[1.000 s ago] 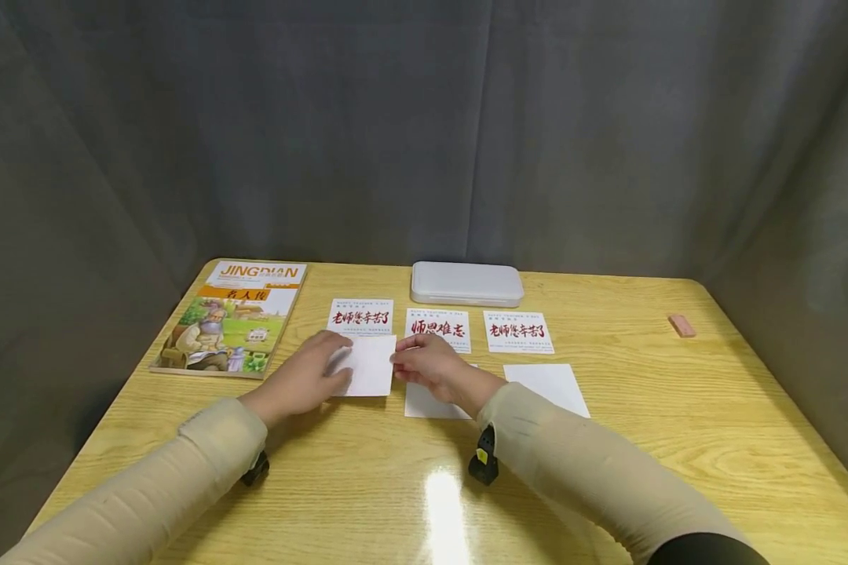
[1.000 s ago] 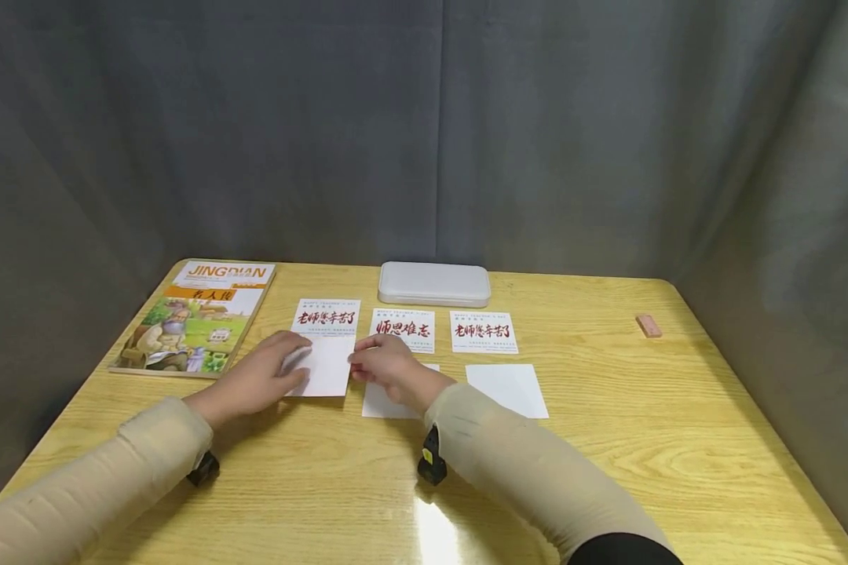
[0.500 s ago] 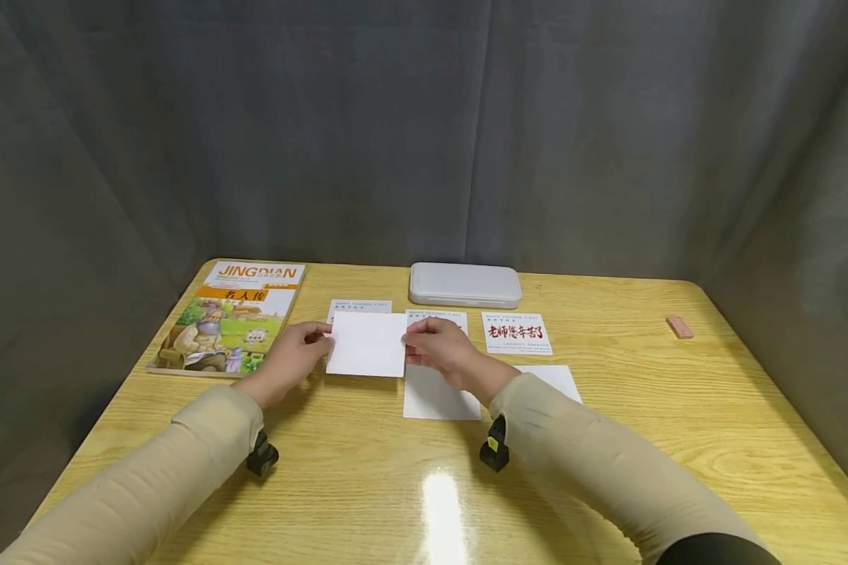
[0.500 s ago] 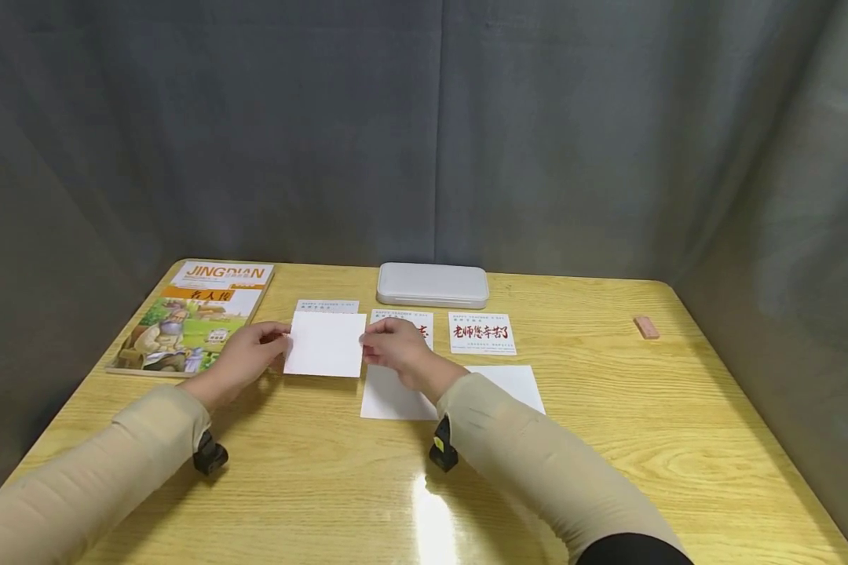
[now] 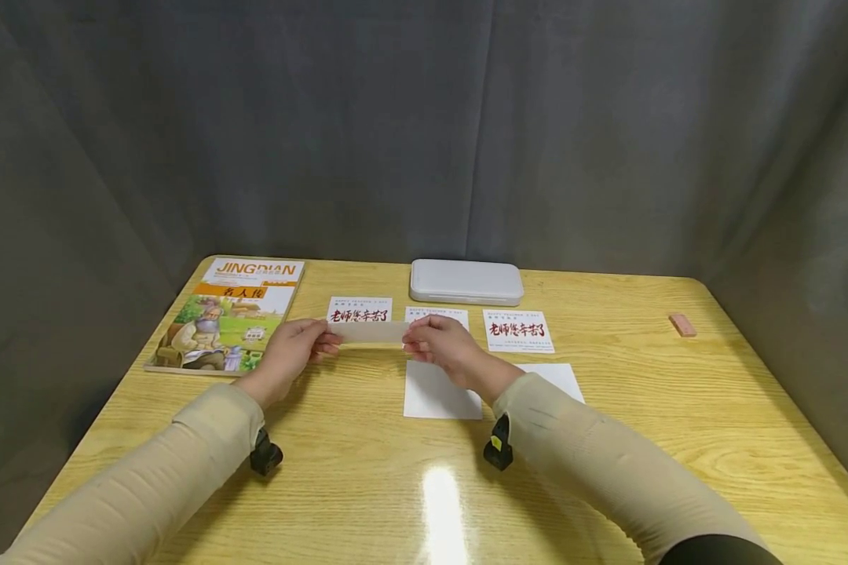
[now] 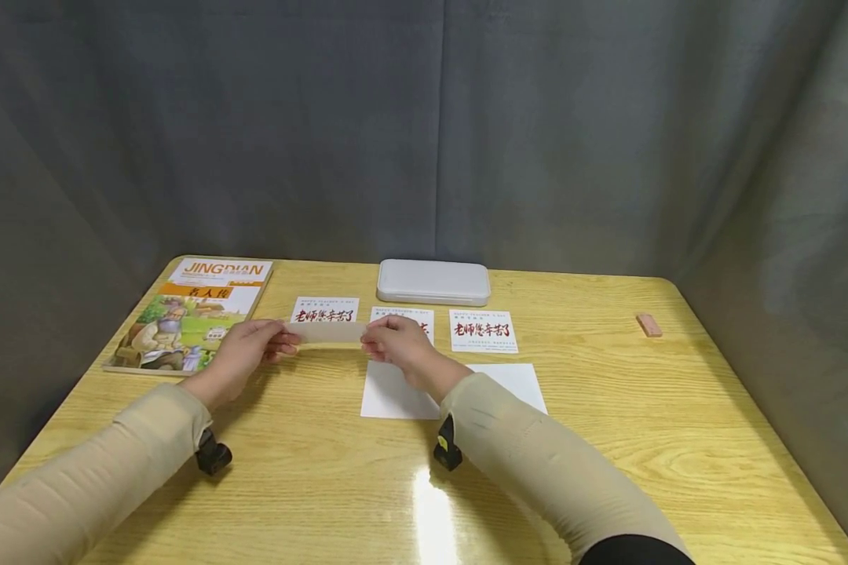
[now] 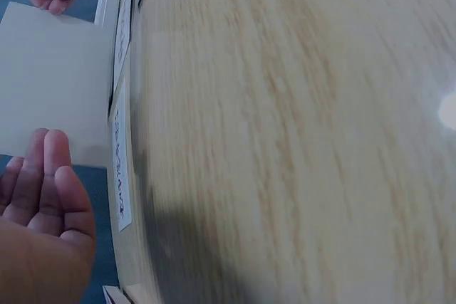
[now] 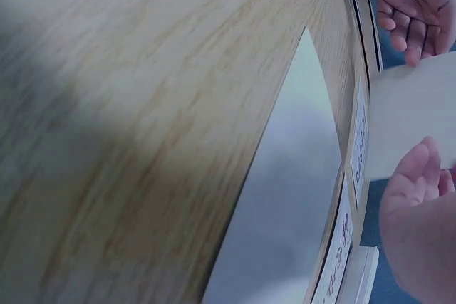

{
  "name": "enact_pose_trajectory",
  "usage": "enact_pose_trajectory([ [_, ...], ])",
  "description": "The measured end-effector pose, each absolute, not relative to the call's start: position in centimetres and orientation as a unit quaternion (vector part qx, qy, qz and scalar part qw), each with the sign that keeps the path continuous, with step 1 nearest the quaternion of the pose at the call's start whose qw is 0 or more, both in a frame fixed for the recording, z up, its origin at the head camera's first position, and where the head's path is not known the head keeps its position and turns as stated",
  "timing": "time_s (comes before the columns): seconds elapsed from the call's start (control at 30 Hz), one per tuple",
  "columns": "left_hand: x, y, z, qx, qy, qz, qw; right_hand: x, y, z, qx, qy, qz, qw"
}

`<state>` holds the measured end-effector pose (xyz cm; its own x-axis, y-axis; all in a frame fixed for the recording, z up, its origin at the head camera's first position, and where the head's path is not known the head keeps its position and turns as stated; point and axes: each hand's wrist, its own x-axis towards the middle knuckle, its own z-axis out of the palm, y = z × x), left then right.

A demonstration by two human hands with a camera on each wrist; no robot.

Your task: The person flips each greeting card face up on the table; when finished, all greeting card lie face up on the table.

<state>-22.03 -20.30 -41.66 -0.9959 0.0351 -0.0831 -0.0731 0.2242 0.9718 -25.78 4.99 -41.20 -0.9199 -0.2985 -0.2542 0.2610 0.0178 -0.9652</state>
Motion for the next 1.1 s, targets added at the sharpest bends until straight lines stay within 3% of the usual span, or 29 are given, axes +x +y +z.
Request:
enact_pose_trajectory([
  [0.2,-22.1,-20.2,-42.2,0.004,0.807,0.589,0.038,-25.9,5.0,-41.1,-0.004,0.685,-0.703,0.192],
  [0.4,-22.6,-19.9,-42.8,0.014,0.795,0.602,0.074,-26.2,5.4,-41.4,0.008,0.721,-0.673,0.168],
  [0.6,-23.0,-19.9,-42.2,0.013,0.8,0.595,0.083,-26.3,5.2,-41.1,-0.048,0.746,-0.637,0.188],
  [0.87,-23.2,-18.7,-40.1,0.087,0.841,0.525,0.1,-25.6,4.6,-40.2,-0.143,0.79,-0.561,0.204],
  [1.1,-23.4,-19.5,-40.4,0.06,0.801,0.586,0.104,-25.2,4.5,-40.6,-0.119,0.76,-0.607,0.2],
])
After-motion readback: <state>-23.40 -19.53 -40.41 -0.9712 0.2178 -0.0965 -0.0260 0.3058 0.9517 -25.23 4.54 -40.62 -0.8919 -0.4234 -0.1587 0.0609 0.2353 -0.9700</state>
